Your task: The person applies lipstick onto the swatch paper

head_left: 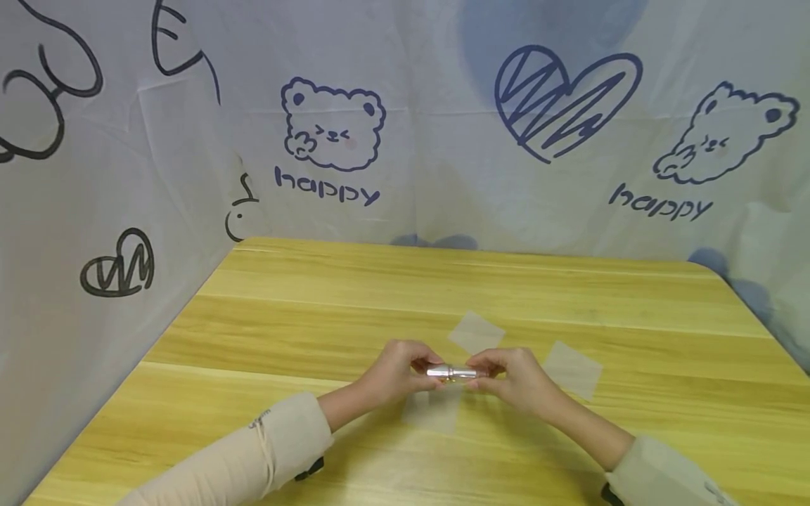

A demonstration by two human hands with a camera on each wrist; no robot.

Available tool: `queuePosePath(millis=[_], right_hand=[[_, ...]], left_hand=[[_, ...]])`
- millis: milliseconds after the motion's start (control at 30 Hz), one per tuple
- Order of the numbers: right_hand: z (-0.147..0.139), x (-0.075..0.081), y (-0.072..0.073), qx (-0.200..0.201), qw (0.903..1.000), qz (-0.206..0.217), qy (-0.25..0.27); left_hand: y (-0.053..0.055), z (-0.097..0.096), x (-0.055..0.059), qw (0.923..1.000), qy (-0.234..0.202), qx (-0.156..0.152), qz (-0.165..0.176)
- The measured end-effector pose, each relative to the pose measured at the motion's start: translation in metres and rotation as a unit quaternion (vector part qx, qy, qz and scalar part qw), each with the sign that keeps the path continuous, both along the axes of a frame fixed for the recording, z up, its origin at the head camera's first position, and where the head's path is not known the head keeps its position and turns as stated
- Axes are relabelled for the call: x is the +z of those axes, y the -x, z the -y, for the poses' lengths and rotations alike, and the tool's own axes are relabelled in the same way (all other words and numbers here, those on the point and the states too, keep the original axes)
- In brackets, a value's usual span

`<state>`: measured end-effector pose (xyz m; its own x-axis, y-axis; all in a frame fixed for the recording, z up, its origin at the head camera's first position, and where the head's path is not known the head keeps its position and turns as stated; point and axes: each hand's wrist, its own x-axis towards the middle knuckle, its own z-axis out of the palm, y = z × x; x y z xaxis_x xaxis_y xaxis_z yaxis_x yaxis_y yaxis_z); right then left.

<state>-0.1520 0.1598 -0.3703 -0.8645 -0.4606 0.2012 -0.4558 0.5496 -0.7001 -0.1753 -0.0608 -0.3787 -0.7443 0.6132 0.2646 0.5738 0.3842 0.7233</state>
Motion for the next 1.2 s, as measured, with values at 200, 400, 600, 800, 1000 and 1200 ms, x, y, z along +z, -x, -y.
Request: queuePosePath(millis=[200, 400, 600, 800, 1000, 1200], right_hand=[[0.0009, 0.0013, -0.0004, -0.017, 0.9998, 0.009, 0.005], [0.0006, 0.0036, -0.0019, -0.024, 0.9996, 0.015, 0.007], [-0.0004, 0.0052, -0.0025, -0.018, 0.9997, 0.016, 0.003], [-0.0018, 0.0049, -0.0023, -0.007, 0.9999, 0.007, -0.006], [-0.0009, 0.0059, -0.0029, -0.009, 0.9999, 0.007, -0.003], [-0.0055, 0.0027, -0.0018, -0.036, 0.9992, -0.012, -0.011]], left_hand=[[-0.0014, -0.0013, 0.0005, 0.9999, -0.002, 0.012, -0.004], [-0.0024, -0.0026, 0.0024, 0.9998, -0.001, 0.019, 0.003], [-0.0024, -0.0017, 0.0029, 1.0, 0.001, 0.009, -0.003], [-0.0026, -0.0016, 0.0034, 0.9999, 0.01, 0.003, 0.003], [-0.0036, -0.0023, 0.0049, 0.9998, 0.009, 0.01, 0.013], [-0.0052, -0.0019, 0.0041, 0.999, -0.004, 0.045, -0.002]])
